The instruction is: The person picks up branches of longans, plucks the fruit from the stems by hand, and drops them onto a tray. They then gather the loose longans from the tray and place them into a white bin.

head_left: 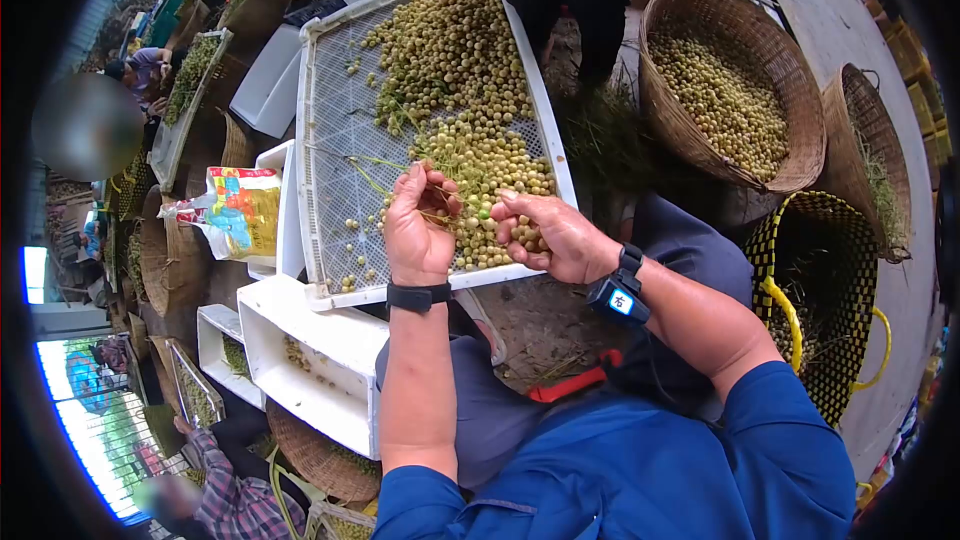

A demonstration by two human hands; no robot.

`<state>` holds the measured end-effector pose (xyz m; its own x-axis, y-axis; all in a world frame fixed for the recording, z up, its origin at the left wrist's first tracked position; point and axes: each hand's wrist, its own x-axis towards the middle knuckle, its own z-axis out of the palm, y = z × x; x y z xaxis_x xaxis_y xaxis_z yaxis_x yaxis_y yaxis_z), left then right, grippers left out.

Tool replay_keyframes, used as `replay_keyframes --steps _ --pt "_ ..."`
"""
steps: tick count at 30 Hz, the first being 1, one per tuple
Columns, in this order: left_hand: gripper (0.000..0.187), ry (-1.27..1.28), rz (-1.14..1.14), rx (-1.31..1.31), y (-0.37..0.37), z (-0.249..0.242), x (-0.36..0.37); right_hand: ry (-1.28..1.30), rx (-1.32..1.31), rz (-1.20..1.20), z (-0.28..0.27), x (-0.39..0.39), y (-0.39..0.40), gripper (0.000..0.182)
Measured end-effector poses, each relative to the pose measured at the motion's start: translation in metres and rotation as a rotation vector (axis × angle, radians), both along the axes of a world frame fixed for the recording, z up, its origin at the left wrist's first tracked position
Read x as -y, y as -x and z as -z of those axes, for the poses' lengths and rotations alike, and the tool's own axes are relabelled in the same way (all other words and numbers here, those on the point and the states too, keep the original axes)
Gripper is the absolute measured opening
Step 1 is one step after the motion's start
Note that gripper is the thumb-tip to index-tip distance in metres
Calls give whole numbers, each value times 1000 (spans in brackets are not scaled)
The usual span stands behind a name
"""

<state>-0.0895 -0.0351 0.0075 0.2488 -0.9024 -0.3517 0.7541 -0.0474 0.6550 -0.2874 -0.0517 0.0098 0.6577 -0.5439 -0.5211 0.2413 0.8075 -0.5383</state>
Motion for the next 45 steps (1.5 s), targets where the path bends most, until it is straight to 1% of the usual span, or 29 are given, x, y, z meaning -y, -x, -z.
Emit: replay_keyframes --steps 1,2,5,6,7,10,12,15,16,17,19,23,24,27,28,29,31,32,33,35,36,37,39,40,43,44,45 --pt "10 2 0 0 1 -1 -1 -78 17 7 0 -2 -2 35" --pt "10 2 0 10 1 -1 -2 -73 -35 19 3 -4 -7 42" --pt "11 -3 -14 43 -1 -5 -5 -68 -66 41 -3 -5 -15 42" --pt "11 -7 -36 56 -2 -6 -6 -7 -54 39 -3 -6 -15 41" --pt "11 -9 -54 67 -4 -6 -6 -6 -55 37 -3 -6 -15 41" --pt "12 44 -30 79 -13 -3 -8 69 -50 0 -5 -3 -17 40" --pt "12 42 -22 79 -14 -2 -8 50 -21 -25 -5 -4 -20 34" --pt "12 42 -7 83 -14 -2 -10 62 -16 -86 -8 -8 -24 30" --pt "12 45 -3 85 -13 -2 -10 40 5 -79 -12 -9 -25 25" --pt "12 44 -4 86 -13 -3 -10 39 6 -80 -8 -11 -25 25" --pt "11 24 -12 93 -13 -5 -11 240 62 -151 -1 -12 -28 23" --pt "11 31 -82 117 -20 1 -10 240 126 -70 -3 -11 -26 20" --pt "12 15 -114 122 -25 0 -9 237 181 -77 -7 -8 -23 20" --pt "13 14 -150 105 -31 -2 -9 336 24 10 -6 5 -21 16" --pt "13 7 -149 125 -31 -3 -9 598 -174 -53 -1 15 -21 27" --pt "13 1 -142 145 -29 -4 -8 598 -176 -47 8 23 -21 27" --pt "12 13 -132 164 -24 -5 -10 1893 -794 156 13 32 -26 41" --pt "11 21 -130 183 -23 -5 -9 1793 -783 174 17 28 -28 50" --pt "11 18 -132 184 -22 -5 -10 1791 -780 171 10 23 -29 50" --pt "12 28 -133 181 -19 -6 -11 918 -440 -60 -7 15 -29 48" --pt "13 16 -133 208 -15 -9 -11 851 -450 -126 -14 14 -27 46" --pt "13 14 -131 207 -13 -8 -11 848 -452 -126 -10 12 -28 46" --pt "15 13 -101 232 -10 -4 -10 842 -371 -2 -3 8 -36 44" --pt "15 9 -91 241 -8 -3 -9 847 -359 26 -5 7 -38 39" --pt "15 8 -91 237 -7 -1 -8 860 -366 7 -1 9 -39 34" --pt "15 22 -87 240 -8 0 -9 858 -310 43 11 10 -41 24" --pt "15 20 -91 239 -9 1 -9 857 -309 39 10 10 -40 24"
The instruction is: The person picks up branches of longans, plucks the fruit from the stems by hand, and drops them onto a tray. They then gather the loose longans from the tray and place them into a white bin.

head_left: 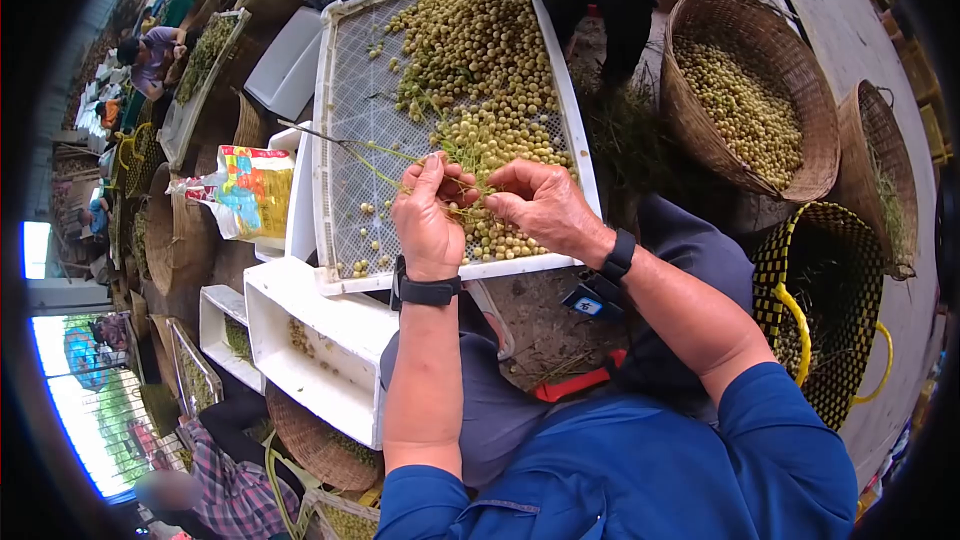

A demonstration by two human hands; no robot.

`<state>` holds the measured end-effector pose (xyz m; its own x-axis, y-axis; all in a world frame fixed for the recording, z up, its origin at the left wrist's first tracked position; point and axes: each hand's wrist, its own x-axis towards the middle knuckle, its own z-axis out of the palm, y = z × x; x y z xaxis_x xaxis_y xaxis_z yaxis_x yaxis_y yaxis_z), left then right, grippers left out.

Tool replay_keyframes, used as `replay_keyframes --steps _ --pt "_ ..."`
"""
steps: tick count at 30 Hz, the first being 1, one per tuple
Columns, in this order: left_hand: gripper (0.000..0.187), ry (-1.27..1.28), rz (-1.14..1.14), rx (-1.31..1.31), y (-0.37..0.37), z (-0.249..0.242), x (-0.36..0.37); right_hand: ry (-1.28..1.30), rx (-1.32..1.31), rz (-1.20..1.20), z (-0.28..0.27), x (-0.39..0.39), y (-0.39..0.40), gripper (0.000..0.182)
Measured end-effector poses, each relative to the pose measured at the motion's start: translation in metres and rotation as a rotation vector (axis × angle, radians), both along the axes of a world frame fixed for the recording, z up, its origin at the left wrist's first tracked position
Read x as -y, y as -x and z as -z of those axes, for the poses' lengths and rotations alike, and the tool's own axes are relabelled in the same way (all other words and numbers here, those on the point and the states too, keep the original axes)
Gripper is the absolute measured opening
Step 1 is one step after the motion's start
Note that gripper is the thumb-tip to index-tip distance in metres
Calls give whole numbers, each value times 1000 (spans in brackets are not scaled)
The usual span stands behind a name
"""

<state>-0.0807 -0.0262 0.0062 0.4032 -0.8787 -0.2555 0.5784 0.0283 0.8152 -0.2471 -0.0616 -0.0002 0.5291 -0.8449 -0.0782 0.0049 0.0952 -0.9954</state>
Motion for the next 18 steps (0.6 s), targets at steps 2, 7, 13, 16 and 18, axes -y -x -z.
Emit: replay_keyframes --steps 2,7,13,16,18 --pt "14 -11 -8 10 -3 3 0 -63 19 -7 -2 0 1 18" --pt "12 -18 -49 35 -2 0 -3 74 -5 -43 -9 -2 0 18" --pt "13 -37 -41 105 3 -4 -13 -132 -182 -266 -17 2 2 19" --pt "13 -22 -35 97 -1 -7 -16 -162 -251 -268 -26 2 5 22" --pt "13 3 -87 68 -10 -5 -14 -30 -371 -359 -30 4 8 22"
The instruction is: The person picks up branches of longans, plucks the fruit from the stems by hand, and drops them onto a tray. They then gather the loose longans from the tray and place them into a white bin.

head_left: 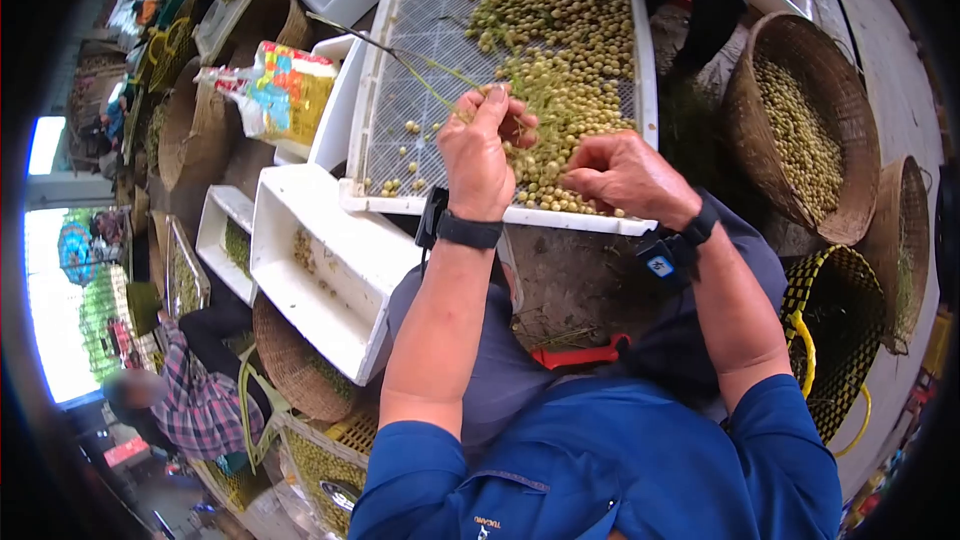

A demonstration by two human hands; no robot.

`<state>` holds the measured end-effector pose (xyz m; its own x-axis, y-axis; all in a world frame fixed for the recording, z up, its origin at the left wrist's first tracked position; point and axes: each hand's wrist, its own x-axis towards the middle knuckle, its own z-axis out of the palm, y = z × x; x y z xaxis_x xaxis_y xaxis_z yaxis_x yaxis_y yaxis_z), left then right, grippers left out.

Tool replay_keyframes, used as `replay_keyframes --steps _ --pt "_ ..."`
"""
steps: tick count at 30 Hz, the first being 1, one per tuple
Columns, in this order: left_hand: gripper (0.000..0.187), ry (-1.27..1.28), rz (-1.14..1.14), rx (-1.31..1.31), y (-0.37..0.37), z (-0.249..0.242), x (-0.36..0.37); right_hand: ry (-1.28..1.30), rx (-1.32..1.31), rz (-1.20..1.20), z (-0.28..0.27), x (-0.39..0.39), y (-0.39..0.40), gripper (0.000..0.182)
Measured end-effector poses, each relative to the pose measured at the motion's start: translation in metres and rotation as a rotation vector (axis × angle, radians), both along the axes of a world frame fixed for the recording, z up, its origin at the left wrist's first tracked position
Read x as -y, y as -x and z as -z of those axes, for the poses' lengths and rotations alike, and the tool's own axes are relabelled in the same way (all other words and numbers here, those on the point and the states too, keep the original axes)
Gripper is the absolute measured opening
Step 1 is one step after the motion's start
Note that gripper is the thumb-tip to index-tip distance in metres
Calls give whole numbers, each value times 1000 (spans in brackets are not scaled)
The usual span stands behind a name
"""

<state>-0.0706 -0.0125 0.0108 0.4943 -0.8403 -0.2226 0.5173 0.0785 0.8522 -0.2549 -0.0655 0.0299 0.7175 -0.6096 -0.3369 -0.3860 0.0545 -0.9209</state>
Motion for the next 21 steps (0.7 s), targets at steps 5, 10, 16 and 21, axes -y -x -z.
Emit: replay_keyframes --steps 5,10,16,21 --pt "14 33 -153 69 -9 -11 8 9 -48 212 5 -8 -7 24" --pt "15 303 -97 218 30 -38 1 -156 173 101 64 -9 -17 31" --pt "17 207 -55 -7 12 -31 1 -640 315 -158 185 -50 -63 58" --pt "16 130 -42 -204 -21 -33 -3 37 259 -57 129 -74 -105 25"
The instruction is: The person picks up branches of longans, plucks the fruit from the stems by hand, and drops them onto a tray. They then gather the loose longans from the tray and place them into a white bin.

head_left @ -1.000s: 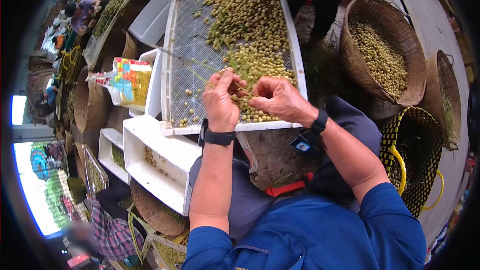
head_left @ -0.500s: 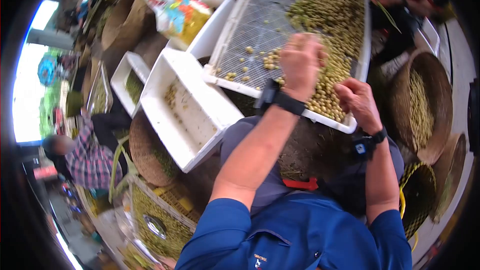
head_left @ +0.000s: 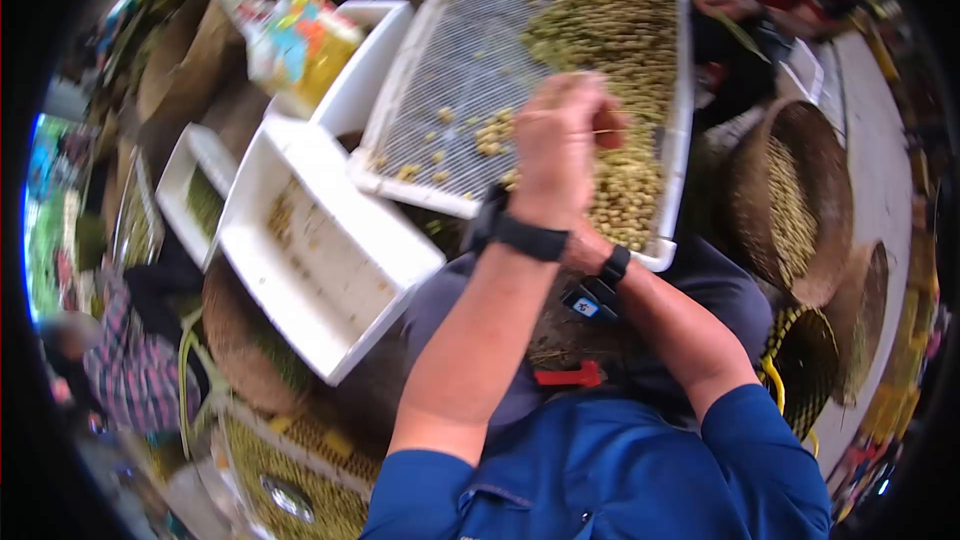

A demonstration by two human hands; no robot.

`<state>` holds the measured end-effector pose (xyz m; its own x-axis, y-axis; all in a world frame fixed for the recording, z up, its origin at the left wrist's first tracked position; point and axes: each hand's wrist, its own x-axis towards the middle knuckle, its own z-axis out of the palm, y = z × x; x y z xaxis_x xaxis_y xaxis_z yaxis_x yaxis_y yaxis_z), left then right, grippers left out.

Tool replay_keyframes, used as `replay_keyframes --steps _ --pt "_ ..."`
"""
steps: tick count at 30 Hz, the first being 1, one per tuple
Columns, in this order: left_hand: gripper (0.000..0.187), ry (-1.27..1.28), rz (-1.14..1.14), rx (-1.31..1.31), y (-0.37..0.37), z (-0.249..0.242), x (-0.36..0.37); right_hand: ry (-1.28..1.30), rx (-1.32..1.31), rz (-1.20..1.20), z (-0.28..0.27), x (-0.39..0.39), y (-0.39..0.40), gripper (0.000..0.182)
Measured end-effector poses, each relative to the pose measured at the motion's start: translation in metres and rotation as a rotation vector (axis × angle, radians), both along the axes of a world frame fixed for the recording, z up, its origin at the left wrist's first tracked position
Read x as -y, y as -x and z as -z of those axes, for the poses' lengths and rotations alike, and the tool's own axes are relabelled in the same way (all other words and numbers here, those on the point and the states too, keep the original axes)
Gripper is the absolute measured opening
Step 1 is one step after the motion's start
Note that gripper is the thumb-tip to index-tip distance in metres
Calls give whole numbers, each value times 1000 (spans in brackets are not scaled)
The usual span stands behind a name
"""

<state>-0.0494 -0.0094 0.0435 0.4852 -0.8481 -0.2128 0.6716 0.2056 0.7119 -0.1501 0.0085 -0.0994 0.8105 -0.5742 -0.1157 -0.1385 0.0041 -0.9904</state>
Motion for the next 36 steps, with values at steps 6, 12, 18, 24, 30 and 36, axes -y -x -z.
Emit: replay_keyframes --steps 6,12,18,24,30,36 --pt "15 42 66 -243 -18 20 0 -440 -2 471 -84 65 61 23" --pt "23 -39 120 -299 -9 34 5 -482 92 246 -114 63 73 44" --pt "26 -64 161 -256 -2 37 9 -530 145 338 -109 55 81 20" --pt "27 13 109 -358 -6 37 13 -667 278 578 -109 72 99 18" --pt "30 111 290 -361 21 24 10 -1050 279 271 -96 59 89 28" --pt "37 88 312 -100 32 12 5 -1083 318 181 -97 53 88 34"
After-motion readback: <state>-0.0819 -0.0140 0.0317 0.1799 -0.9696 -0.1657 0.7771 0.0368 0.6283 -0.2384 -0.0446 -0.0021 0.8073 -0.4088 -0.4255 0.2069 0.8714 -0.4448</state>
